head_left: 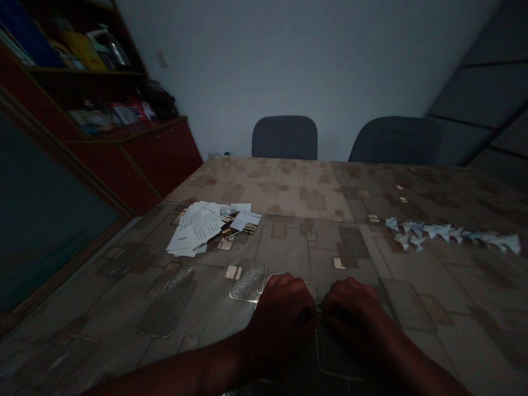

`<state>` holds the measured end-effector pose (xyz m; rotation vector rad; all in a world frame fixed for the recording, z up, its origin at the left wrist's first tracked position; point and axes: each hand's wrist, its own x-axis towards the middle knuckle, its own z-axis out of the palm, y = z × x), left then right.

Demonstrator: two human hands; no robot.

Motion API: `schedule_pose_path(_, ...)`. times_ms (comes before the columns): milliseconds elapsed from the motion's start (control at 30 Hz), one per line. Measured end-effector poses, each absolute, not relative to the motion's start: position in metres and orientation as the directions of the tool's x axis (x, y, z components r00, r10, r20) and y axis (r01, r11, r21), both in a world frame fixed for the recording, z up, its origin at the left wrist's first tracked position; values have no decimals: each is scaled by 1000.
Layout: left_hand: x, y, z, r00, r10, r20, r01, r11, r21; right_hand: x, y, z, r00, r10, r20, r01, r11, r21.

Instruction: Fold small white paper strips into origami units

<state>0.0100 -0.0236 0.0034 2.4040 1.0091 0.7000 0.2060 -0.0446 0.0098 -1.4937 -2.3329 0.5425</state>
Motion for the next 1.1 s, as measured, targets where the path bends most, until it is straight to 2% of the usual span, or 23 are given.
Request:
schedule_pose_path(433,8,-20,1,579,762,289,462,-599,654,203,-45,13,-374,924,82,788,363,-498)
schedule_pose_path(1100,10,-18,6,596,770,228,518,-586,623,197,-47,9,-325,937,124,817,345,-463)
